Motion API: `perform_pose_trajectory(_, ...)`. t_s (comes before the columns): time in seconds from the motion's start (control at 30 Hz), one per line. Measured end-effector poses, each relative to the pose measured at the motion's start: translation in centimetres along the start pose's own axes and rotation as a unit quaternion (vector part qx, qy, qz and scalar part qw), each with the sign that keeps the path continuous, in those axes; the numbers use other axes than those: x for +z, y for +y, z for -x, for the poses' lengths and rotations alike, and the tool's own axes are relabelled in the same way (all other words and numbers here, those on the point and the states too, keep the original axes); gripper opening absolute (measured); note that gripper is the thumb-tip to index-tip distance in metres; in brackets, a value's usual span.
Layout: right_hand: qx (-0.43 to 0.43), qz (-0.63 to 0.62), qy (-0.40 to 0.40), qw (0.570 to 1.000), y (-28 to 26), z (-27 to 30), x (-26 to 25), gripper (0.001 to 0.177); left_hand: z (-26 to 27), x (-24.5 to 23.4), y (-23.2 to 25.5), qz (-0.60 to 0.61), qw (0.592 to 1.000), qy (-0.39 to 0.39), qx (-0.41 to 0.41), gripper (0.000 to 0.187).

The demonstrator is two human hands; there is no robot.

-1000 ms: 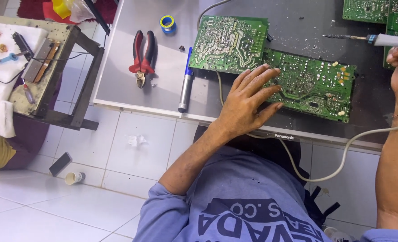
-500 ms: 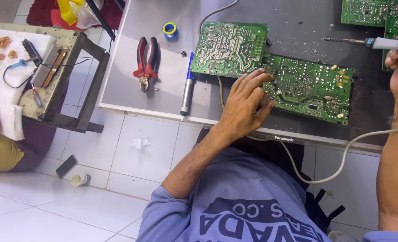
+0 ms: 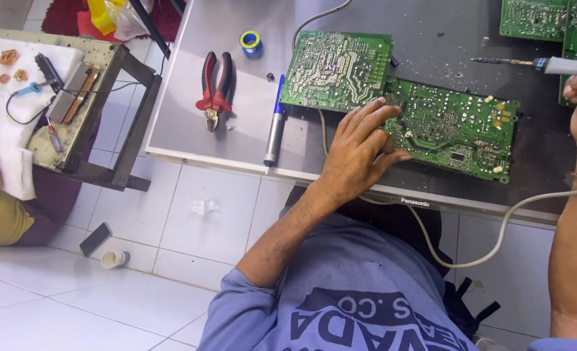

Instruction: The person uses a soldering iron to work on a green circuit board placed on a table. They hold the board steady with one hand while applying the soldering iron with the other, moving between different points on the board throughout the video.

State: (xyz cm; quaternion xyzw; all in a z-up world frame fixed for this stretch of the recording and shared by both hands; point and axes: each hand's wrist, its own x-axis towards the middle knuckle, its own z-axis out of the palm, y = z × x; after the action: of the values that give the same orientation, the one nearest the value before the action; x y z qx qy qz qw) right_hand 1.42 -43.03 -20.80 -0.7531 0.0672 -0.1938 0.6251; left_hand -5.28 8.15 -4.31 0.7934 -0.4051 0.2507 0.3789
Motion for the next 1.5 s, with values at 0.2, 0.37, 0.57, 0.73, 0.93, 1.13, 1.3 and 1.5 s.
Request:
perform_pose_trajectory(0.2, -0.075, 0.026, -0.047, 0.996, -1.4, 0.1, 0.5, 0.017, -0.2, -0.3, 0.2, -0.024, 1.000, 0.002, 0.005, 0.027)
perform_pose_trajectory(0.37, -0.017, -0.013, -0.008, 1.000, -2.1, 0.1, 0.9, 0.018, -0.4, -0.5, 0.4, -0.005, 1.000, -0.010, -0.001, 0.021)
perform_pose_trajectory(0.57, -0.020, -0.021, -0.023, 0.999, -3.6, 0.6, 1.5, 0.011, -0.2, -0.4, 0.3, 0.001, 1.000, -0.008, 0.002, 0.027)
perform_pose_trajectory(0.73, -0.084, 0.030, -0.066, 0.994, -7.8, 2.4, 3.1, 0.024, -0.2, -0.3, 0.2, -0.010, 1.000, -0.014, 0.000, 0.028)
perform_pose_trajectory(0.93, -0.114, -0.002, -0.020, 0.993, -6.0, 1.4, 2.2, 0.039, -0.4, -0.6, 0.4, -0.024, 1.000, -0.010, 0.007, 0.027)
perform_pose_trajectory(1.13, -0.022, -0.115, 0.062, 0.991, -10.2, -0.4, 3.9, 0.021, -0.7, -0.7, 0.4, -0.030, 0.999, -0.022, 0.008, 0.024)
perform_pose_trajectory(1.3, -0.021, -0.087, 0.029, 0.996, -13.3, -1.2, 6.6, 0.031, -0.6, -0.6, 0.6, -0.032, 0.998, -0.059, -0.001, 0.026)
perform_pose_trajectory(1.5, -0.019, -0.046, 0.033, 0.998, -16.1, 1.4, 9.4, 0.016, -0.4, -0.3, 0.5, -0.053, 0.996, -0.067, -0.006, 0.027)
